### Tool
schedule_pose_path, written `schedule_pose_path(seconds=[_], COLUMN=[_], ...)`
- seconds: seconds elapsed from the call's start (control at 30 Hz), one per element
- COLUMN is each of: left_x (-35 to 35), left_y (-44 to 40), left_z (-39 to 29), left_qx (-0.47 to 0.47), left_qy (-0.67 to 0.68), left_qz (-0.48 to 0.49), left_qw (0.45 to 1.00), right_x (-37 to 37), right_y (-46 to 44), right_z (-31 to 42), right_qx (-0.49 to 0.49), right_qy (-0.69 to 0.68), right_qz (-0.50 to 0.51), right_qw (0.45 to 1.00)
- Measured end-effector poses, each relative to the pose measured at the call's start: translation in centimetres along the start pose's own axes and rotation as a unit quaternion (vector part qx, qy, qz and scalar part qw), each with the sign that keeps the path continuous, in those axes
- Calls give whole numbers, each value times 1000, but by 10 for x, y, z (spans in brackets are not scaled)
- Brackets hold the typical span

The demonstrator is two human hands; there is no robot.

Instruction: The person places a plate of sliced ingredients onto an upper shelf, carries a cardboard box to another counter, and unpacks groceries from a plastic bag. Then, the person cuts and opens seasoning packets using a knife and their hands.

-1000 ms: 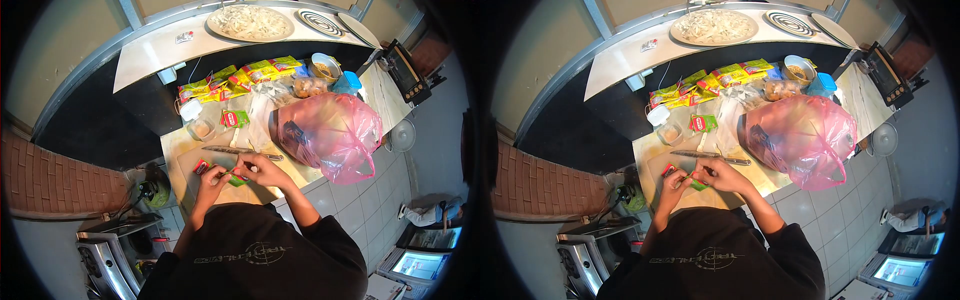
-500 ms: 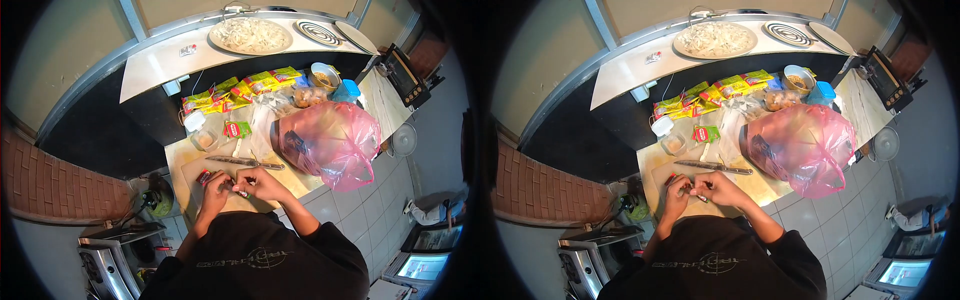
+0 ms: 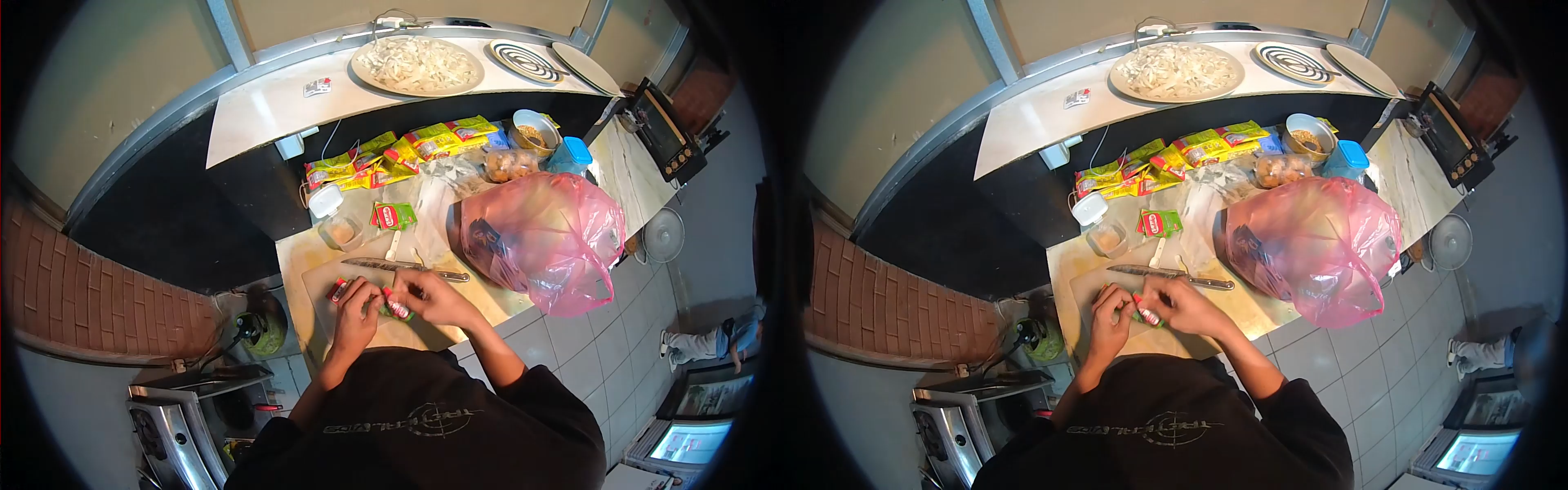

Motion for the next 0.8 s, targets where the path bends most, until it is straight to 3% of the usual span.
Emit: schedule_pose_path(seconds=[0.1, 0.17, 0.2, 0.23, 0.3, 0.5, 0.6, 0.67, 0.7, 0.77, 0.8], left_x=[1, -2, -3, -2, 1, 11, 9, -2, -2, -5, -6], left_y=[-4, -5, -3, -1, -1, 7, 6, 6, 8, 7, 6], left_z=[9, 12, 14, 19, 28, 38, 38, 28, 29, 31, 30], left_qx=[-43, -41, -43, -46, -58, -83, -89, -66, -69, -72, -71], left_qy=[77, 90, 104, 104, 106, 137, 166, 102, 101, 87, 87], left_qz=[21, 25, 31, 32, 65, 82, 74, 8, 8, -12, -12], left_qw=[996, 995, 993, 993, 991, 984, 979, 993, 992, 994, 994], right_x=[-6, -3, -3, 0, -5, 10, 7, 12, 14, 9, 6], right_y=[-1, -2, -2, -1, -3, -3, -4, -6, -5, -5, -6], right_z=[-8, 7, 11, 8, 6, 3, -3, 2, 0, -4, -7], right_qx=[12, 6, 58, 61, 5, -6, -40, 57, 59, -7, -11], right_qy=[121, -36, -63, -65, 98, 19, 58, -61, -63, -7, 104], right_qz=[-54, -14, 20, 21, -53, -16, -64, 24, 26, -37, -66], right_qw=[991, 999, 996, 996, 994, 1000, 995, 996, 996, 999, 992])
Point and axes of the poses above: each hand's wrist, its own y-axis away from the middle knuckle, its own x-axis out of the palm, z = x × y, the point moved 6 cm from there along -y, towards the middle knuckle, and after that the axes turned 12 degrees about -x, right-handed, at the moved point
